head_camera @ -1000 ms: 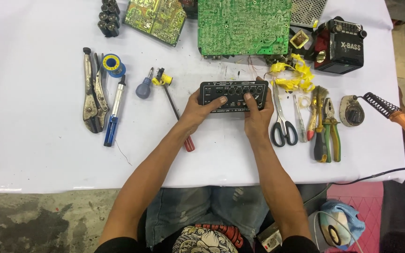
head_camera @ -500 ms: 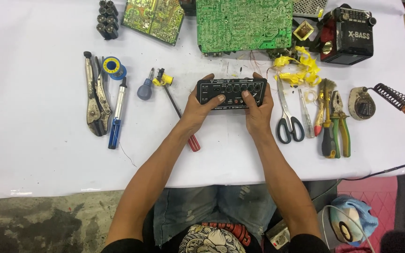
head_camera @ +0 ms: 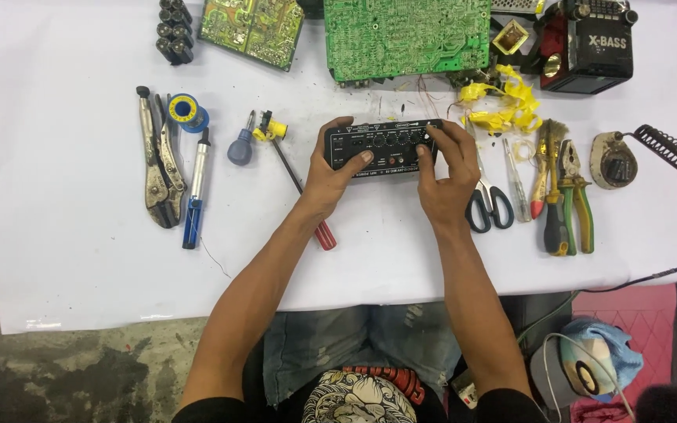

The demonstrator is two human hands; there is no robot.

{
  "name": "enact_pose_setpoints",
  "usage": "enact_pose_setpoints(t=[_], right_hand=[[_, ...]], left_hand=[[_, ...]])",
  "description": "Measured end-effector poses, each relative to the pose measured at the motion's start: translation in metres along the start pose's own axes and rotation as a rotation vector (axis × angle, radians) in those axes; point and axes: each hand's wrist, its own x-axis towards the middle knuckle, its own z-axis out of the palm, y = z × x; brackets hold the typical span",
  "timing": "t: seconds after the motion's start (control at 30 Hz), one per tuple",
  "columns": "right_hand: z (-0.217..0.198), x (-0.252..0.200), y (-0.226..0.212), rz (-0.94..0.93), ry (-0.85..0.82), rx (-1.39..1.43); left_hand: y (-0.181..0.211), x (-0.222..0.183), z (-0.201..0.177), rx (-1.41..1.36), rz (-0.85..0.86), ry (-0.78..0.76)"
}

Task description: The person uses scissors to trim wires on a small black electronic device, then turns the device over to inspect its front panel. They place the device aside and pick up a green circuit board, using a screwdriver to manipulate components on the board.

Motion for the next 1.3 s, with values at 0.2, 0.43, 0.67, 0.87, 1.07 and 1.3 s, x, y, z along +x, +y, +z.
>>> enact_pose_setpoints(t=[0.2, 0.43, 0.67, 0.87, 1.07, 1.3], right_hand=[[0.001, 0.002, 0.005, 0.025, -0.055, 0.227], [0.005, -0.001, 0.013, 0.04, -0.004, 0.255], [0.008, -0.002, 0.018, 0.055, -0.037, 0.27], [0.008, 0.0, 0.013, 0.122, -0.04, 0.265], [0.004, 0.004, 0.005, 0.137, -0.08, 0.28], [0.006, -0.002, 0.011, 0.231, -0.051, 0.378]], left_hand=[[0.007, -0.002, 0.002, 0.022, 0.002, -0.026], [-0.001, -0.002, 0.0, 0.073, -0.042, -0.017], [0.002, -0.001, 0.001, 0.086, -0.08, 0.016], [0.003, -0.001, 0.001, 0.092, -0.108, 0.027], [0.002, 0.0, 0.001, 0.086, -0.118, 0.033], [0.004, 0.0, 0.0, 0.072, -0.108, 0.017]])
